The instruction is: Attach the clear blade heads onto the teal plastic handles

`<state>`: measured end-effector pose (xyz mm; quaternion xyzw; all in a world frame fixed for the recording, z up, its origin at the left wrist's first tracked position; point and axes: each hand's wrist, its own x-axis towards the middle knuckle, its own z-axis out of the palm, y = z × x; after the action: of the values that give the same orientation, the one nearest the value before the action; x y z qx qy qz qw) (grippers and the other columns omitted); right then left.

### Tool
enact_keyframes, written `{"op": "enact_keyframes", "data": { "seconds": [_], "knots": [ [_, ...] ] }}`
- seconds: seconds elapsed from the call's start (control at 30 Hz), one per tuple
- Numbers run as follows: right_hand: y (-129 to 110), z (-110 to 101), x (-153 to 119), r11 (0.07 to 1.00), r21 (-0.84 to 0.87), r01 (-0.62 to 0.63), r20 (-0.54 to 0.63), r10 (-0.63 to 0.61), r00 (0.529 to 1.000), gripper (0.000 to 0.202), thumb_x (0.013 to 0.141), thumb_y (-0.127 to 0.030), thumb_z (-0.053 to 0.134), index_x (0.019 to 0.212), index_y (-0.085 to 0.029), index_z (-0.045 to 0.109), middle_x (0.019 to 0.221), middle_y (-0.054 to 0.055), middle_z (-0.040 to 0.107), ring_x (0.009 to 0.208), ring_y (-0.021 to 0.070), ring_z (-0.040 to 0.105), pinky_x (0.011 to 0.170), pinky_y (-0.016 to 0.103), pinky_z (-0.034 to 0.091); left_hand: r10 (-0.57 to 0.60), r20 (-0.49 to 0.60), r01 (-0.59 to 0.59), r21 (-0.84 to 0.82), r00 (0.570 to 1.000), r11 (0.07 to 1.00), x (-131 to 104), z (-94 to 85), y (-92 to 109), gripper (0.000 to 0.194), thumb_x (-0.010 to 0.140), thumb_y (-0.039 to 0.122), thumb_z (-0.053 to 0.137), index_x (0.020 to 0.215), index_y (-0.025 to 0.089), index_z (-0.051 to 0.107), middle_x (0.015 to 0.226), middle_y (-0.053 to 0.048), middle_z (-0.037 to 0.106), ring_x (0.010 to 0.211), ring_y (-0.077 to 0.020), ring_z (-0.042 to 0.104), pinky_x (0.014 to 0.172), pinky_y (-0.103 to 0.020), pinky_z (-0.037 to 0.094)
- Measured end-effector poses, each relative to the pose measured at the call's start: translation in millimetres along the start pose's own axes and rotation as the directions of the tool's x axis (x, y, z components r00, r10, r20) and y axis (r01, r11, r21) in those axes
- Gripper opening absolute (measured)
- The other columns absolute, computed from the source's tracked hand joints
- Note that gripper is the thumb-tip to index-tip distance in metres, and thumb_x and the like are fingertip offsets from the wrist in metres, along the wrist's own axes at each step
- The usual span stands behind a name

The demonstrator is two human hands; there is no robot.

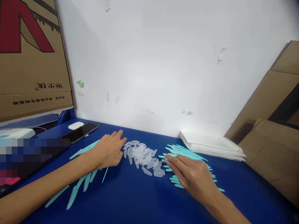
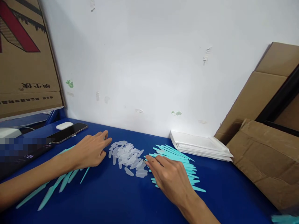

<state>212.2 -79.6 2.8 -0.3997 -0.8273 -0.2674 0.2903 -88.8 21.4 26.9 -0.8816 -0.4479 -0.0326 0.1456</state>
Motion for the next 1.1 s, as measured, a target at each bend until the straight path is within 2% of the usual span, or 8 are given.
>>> {"op": "enact_keyframes", "data": {
  "seconds": [0.13,0.27,0.47,0.6,0.83,0.9,1.0,1.1],
  "knots": [
    [-0.6,0.1,0.2,1.0,-0.002,-0.007,0.006,0.007,1.0,0.02,0.106,-0.022,0.052,0.115,-0.016,0.069,0.075,0.0,0.067,0.063,0.0116,0.063,0.055,0.025,0.038,0.027,0.001,-0.027,0.034,1.0,0.999,-1.1,0.9,2.6,0.024,0.082,0.019,0.048,0.097,0.013,0.066,0.097,-0.018,0.062,0.091,-0.0361,0.06,0.063,-0.041,0.049],
    [-0.7,0.5,-0.2,1.0,-0.002,-0.01,0.015,0.01,1.0,0.021,0.106,-0.022,0.051,0.116,-0.017,0.069,0.075,0.0,0.068,0.064,0.0117,0.064,0.055,0.025,0.039,0.043,-0.022,-0.042,0.04,0.999,0.998,-1.4,2.5,5.5,0.024,0.087,0.02,0.044,0.097,0.014,0.066,0.101,-0.017,0.06,0.087,-0.033,0.06,0.061,-0.04,0.049],
    [-0.7,-0.3,-0.3,1.0,0.007,-0.01,0.03,0.01,1.0,0.021,0.106,-0.022,0.051,0.115,-0.017,0.069,0.075,0.001,0.068,0.064,0.0118,0.065,0.054,0.025,0.038,0.076,-0.018,-0.076,0.023,0.997,0.997,-3.7,7.1,12.2,0.033,0.095,0.034,0.044,0.101,0.013,0.068,0.099,-0.018,0.063,0.087,-0.0335,0.061,0.063,-0.041,0.05],
    [-1.2,-0.5,0.8,1.0,0.016,-0.005,0.03,0.005,1.0,0.021,0.106,-0.022,0.051,0.115,-0.017,0.069,0.075,0.001,0.069,0.064,0.0122,0.065,0.055,0.025,0.039,0.083,-0.002,-0.083,0.017,0.997,0.996,-4.8,10.1,13.6,0.029,0.094,0.029,0.045,0.101,0.013,0.069,0.095,-0.017,0.064,0.086,-0.0329,0.062,0.063,-0.04,0.05],
    [-3.2,-1.8,1.6,0.999,0.04,-0.014,0.007,0.014,1.0,0.023,0.104,-0.019,0.05,0.118,-0.015,0.068,0.078,0.002,0.069,0.065,0.0126,0.065,0.055,0.024,0.044,0.076,0.003,-0.076,0.036,0.997,0.996,-2.7,13.3,10.4,0.018,0.086,0.017,0.05,0.088,0.012,0.067,0.088,-0.016,0.064,0.082,-0.0319,0.063,0.063,-0.038,0.048],
    [-3.4,-1.8,0.8,0.998,0.062,-0.028,0.008,0.027,1.0,0.03,0.103,-0.017,0.05,0.13,-0.015,0.063,0.084,0.004,0.07,0.068,0.0139,0.065,0.055,0.025,0.046,0.081,-0.008,-0.081,0.041,0.997,0.996,-1.8,12.4,9.7,0.016,0.088,0.018,0.05,0.089,0.013,0.066,0.088,-0.015,0.064,0.081,-0.0311,0.063,0.061,-0.037,0.046],
    [-2.3,-0.5,-0.4,0.998,0.055,-0.007,0.036,0.005,0.999,0.047,0.102,-0.009,0.045,0.149,-0.014,0.046,0.096,0.008,0.07,0.076,0.0172,0.065,0.059,0.027,0.048,0.088,-0.043,-0.086,0.051,0.995,0.995,-0.4,8.4,9.9,0.019,0.095,0.019,0.044,0.095,0.015,0.062,0.089,-0.013,0.064,0.078,-0.0286,0.062,0.057,-0.034,0.041],
    [-0.7,1.5,-0.5,0.999,0.046,0.024,0.054,-0.026,0.998,0.054,0.102,-0.005,0.045,0.154,-0.016,0.038,0.095,0.007,0.072,0.075,0.0173,0.062,0.063,0.028,0.048,0.119,-0.098,-0.116,0.031,0.988,0.993,-0.2,4.5,12.4,0.025,0.103,0.023,0.035,0.101,0.017,0.059,0.088,-0.009,0.065,0.073,-0.0246,0.062,0.054,-0.032,0.035]
  ]
}}
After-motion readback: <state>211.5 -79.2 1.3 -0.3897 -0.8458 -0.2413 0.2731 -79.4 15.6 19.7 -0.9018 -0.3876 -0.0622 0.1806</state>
